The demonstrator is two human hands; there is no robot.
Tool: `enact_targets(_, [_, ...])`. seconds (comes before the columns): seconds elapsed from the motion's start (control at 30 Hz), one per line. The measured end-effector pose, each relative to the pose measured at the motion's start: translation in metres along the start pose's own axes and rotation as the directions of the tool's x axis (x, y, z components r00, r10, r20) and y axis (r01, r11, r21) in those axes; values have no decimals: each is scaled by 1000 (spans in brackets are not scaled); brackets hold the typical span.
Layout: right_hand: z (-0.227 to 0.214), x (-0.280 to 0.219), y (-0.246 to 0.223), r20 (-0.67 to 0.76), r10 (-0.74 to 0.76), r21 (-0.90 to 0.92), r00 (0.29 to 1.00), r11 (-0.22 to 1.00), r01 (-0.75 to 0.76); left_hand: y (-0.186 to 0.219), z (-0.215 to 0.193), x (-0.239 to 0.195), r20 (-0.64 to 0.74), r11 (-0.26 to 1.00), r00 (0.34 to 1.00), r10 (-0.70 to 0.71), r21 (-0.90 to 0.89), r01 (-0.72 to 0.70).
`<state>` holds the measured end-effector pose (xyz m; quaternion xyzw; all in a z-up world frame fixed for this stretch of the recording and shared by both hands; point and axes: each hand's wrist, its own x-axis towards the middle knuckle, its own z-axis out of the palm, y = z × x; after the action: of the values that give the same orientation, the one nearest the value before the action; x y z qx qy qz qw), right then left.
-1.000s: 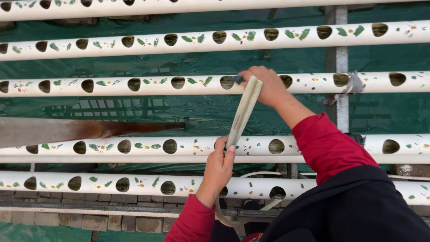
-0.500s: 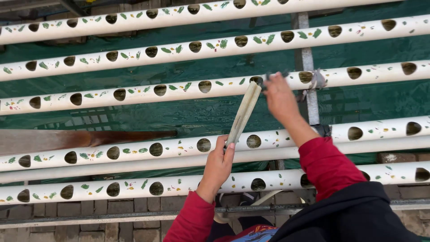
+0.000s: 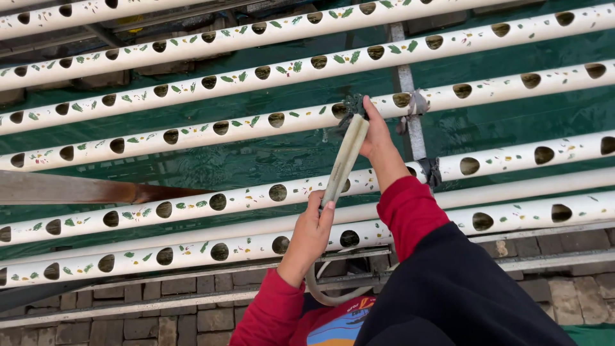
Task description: Cleaning and reassembling PVC pipes and nutrient delivery hoses in a hydroponic garden.
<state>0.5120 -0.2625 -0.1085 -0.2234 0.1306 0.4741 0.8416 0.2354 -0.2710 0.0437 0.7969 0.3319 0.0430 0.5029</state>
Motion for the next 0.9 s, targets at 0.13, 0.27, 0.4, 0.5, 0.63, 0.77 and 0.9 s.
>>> enact_targets(0.13, [-38, 27, 1, -134, -1, -49, 991, 999, -5, -1, 1, -12, 65, 999, 997, -32, 13, 31])
enact_targets(0.27, [-30, 2, 5, -24, -10, -91, 1000, 996, 8, -3, -7, -15, 97, 1000, 995, -14, 7, 13])
enact_targets(0.4, [4, -34, 11, -268, -145, -10, 953, 989, 147, -17, -18, -18, 131, 999, 991, 31, 1, -32])
enact_targets(0.5, [36, -55, 22, -287, -145, 135, 947, 973, 190, -32, -30, -24, 154, 1000, 988, -8, 6, 7])
enact_targets(0.63, [-10, -14, 50, -207, -133, 158, 969, 973, 168, -57, -45, -30, 161, 999, 986, 37, 3, -38])
enact_targets(0.77, [40, -35, 64, -547, -127, -95, 827, 991, 90, -63, -67, -35, 178, 999, 983, 38, -8, -37])
enact_targets(0.9, [16, -9, 86, -461, -175, -20, 870, 982, 187, -75, -86, -36, 162, 997, 983, 82, -25, -79])
